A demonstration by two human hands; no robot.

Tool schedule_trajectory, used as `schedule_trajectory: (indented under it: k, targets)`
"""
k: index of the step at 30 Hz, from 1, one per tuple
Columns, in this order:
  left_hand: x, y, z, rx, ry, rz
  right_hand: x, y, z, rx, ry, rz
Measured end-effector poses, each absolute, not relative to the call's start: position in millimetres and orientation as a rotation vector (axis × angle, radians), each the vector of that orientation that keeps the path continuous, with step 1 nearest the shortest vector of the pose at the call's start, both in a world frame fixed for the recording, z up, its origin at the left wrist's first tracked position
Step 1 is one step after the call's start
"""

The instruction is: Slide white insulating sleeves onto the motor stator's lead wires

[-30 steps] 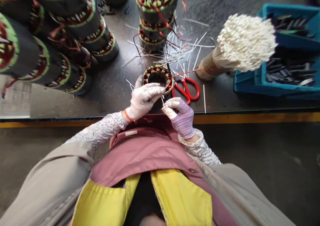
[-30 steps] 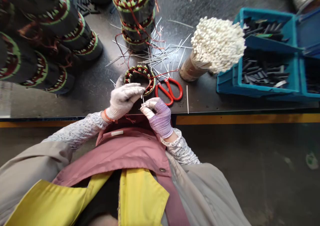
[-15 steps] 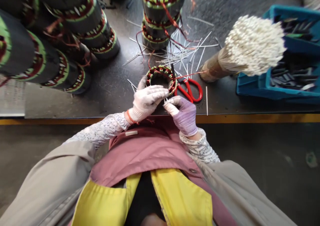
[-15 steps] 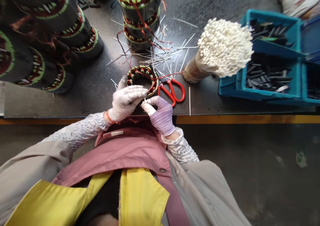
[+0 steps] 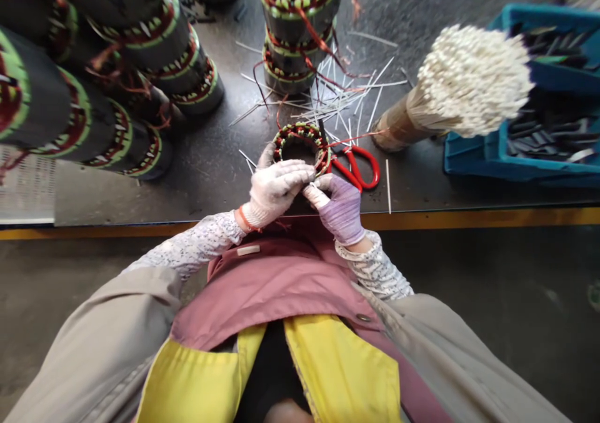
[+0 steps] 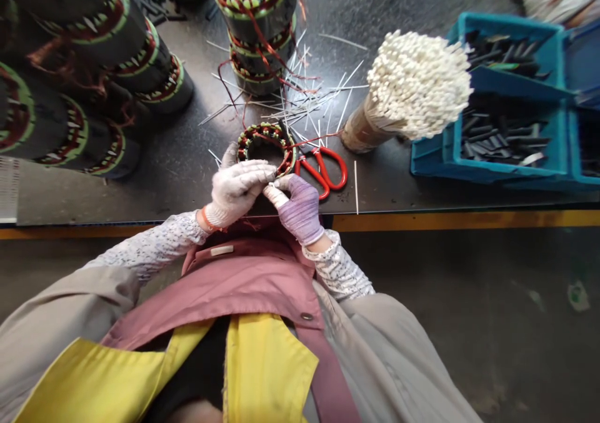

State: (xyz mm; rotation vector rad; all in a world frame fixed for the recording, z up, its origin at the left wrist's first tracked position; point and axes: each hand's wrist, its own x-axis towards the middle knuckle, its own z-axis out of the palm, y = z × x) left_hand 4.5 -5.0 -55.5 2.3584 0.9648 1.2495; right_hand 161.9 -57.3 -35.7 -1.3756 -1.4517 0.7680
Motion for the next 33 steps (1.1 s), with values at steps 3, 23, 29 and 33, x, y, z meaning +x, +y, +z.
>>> schedule_trajectory:
  k: [3, 23, 29, 33]
  targets:
    - [4.9, -4.6, -56.3, 2.354, 0.965, 1.241, 162.7, -54.6, -39.1, -1.359, -1.48, 0.755]
    - [4.4, -5.7, -53.9, 2.355, 0.959, 1.346, 163.1, -67.7, -31.8, -1.319, -1.444, 0.743]
    - [2.5, -4.7, -55.4, 2.394, 0.914, 1.307, 163.6, -49.1, -47.7, -1.394, -1.53, 0.657]
    - [2.3, -2.2, -51.6, 2.418, 0.978, 1.144, 171.9, -43.5, -43.9, -1.464, -1.829, 0.191]
